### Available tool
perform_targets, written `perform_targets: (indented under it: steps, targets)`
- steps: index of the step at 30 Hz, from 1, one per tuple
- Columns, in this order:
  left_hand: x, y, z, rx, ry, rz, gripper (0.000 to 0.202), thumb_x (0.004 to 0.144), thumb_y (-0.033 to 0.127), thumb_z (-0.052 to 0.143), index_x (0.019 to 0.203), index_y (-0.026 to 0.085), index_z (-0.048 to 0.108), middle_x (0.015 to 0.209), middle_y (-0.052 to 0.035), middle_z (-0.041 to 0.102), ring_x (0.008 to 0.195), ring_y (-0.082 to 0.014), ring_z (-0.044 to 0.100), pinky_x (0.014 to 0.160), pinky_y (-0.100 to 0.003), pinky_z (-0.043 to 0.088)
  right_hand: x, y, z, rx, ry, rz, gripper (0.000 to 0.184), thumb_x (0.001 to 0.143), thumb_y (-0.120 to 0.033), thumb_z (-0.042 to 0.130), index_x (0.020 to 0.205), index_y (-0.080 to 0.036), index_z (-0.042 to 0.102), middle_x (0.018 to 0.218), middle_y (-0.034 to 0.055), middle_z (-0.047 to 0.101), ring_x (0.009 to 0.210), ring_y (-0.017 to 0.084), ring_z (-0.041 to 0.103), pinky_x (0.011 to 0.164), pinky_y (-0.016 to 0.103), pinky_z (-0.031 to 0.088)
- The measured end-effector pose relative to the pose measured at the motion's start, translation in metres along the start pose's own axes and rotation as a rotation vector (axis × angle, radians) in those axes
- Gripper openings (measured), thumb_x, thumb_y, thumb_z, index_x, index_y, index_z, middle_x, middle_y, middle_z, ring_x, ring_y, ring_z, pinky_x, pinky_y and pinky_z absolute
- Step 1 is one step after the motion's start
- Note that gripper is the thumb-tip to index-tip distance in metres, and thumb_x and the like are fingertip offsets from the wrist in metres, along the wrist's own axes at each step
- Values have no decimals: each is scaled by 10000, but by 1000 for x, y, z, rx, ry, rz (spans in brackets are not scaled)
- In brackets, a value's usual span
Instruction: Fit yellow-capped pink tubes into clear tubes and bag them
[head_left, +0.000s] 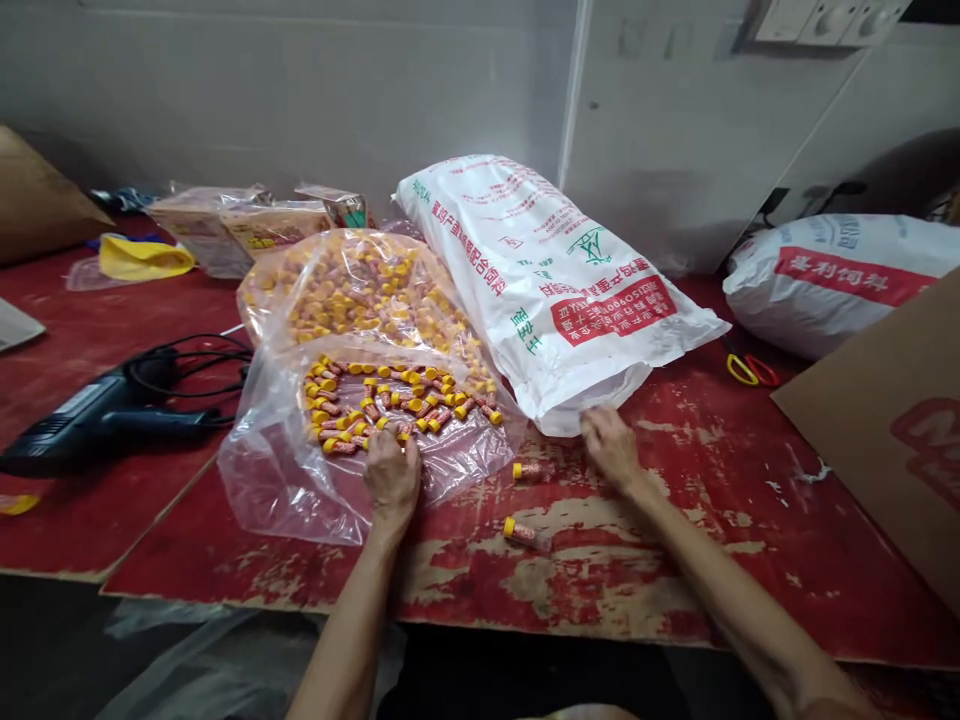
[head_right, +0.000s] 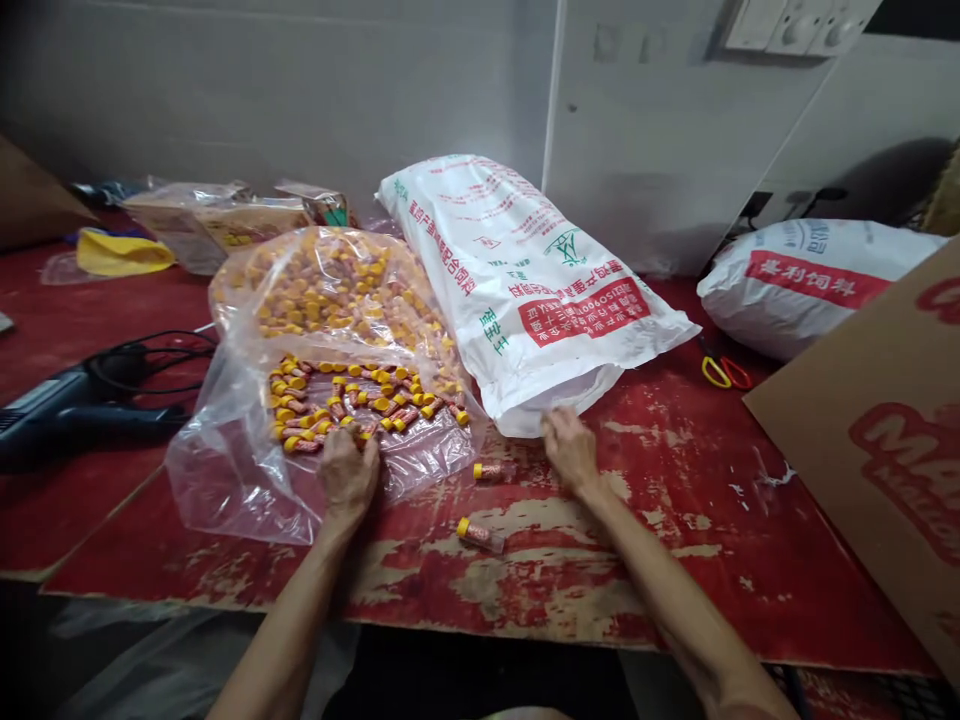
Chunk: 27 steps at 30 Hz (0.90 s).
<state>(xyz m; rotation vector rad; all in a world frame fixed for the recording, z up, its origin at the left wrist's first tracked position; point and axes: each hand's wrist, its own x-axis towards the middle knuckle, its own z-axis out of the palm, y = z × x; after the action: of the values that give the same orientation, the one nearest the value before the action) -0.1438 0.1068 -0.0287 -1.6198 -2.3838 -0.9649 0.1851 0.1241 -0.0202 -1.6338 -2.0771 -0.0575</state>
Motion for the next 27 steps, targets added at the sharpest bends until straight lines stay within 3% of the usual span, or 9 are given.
perform_targets:
  steps: [2, 6, 9, 12, 14, 17, 20, 23, 27]
  targets:
    - [-17, 4, -9, -212, 79, -97, 247, 807, 295, 517, 994, 145, 578, 906, -89, 607, 868, -225, 577, 794, -350, 460, 39, 23, 4, -224, -88, 134, 281, 899, -206, 409, 1022, -136, 652, 991, 130, 634, 778, 183, 610, 647, 272, 466]
    - [-79, 23, -38, -704, 2, -334, 258, 762, 363, 603, 936, 173, 580, 829, -24, 614, 741, -151, 588, 697, -279, 490, 86, 50, 10, -266, -244, 64, 239, 771, -66, 510, 950, -46, 667, 933, 182, 656, 886, 266, 600, 711, 329, 449]
    - [-134, 41, -61, -977, -292, -416, 275, 749, 372, 643, 940, 185, 579, 794, -8, 616, 664, -127, 588, 612, -246, 498, 89, 64, 13, -258, -337, 2, 325, 836, -89, 394, 1029, 7, 637, 1029, 197, 626, 1017, 257, 557, 818, 338, 398]
    - [-167, 54, -71, -1097, -627, -400, 231, 739, 369, 669, 852, 178, 603, 797, -31, 639, 659, -145, 615, 601, -264, 518, 80, 74, 14, -255, -362, -21, 401, 893, -190, 322, 1060, 28, 614, 1058, 202, 598, 1055, 238, 525, 866, 335, 368]
    - [-173, 60, -65, -1099, -696, -324, 198, 733, 353, 679, 807, 176, 627, 833, -50, 650, 741, -169, 636, 672, -286, 530, 69, 74, 11, -276, -307, -3, 386, 887, -264, 418, 1110, 3, 585, 1106, 220, 571, 1052, 273, 510, 869, 376, 382]
    - [-163, 67, -48, -1121, -655, -221, 163, 758, 323, 659, 831, 178, 640, 885, -52, 642, 845, -169, 630, 782, -291, 511, 41, 63, 0, -196, -135, 46, 339, 860, -280, 490, 1107, -63, 576, 1064, 184, 574, 996, 281, 513, 848, 408, 411]
    - [-148, 76, -37, -1230, -615, -315, 196, 762, 333, 661, 866, 173, 616, 861, -29, 626, 786, -135, 616, 723, -251, 508, 4, 43, -17, 104, -28, 16, 252, 831, -269, 499, 1030, -148, 595, 986, 110, 571, 934, 233, 516, 830, 365, 433]
    - [-144, 83, -35, -1332, -611, -457, 264, 728, 346, 698, 902, 170, 608, 806, -2, 621, 704, -108, 601, 648, -215, 496, -28, 20, -37, 427, -102, 12, 192, 810, -286, 514, 960, -191, 589, 936, 57, 556, 856, 186, 523, 765, 306, 439]
    - [-151, 89, -39, -1461, -583, -550, 277, 686, 308, 743, 898, 178, 621, 840, 9, 631, 716, -96, 611, 672, -206, 493, -51, -9, -55, 742, -290, 93, 114, 786, -273, 558, 866, -197, 585, 823, 7, 577, 742, 138, 526, 671, 249, 423]
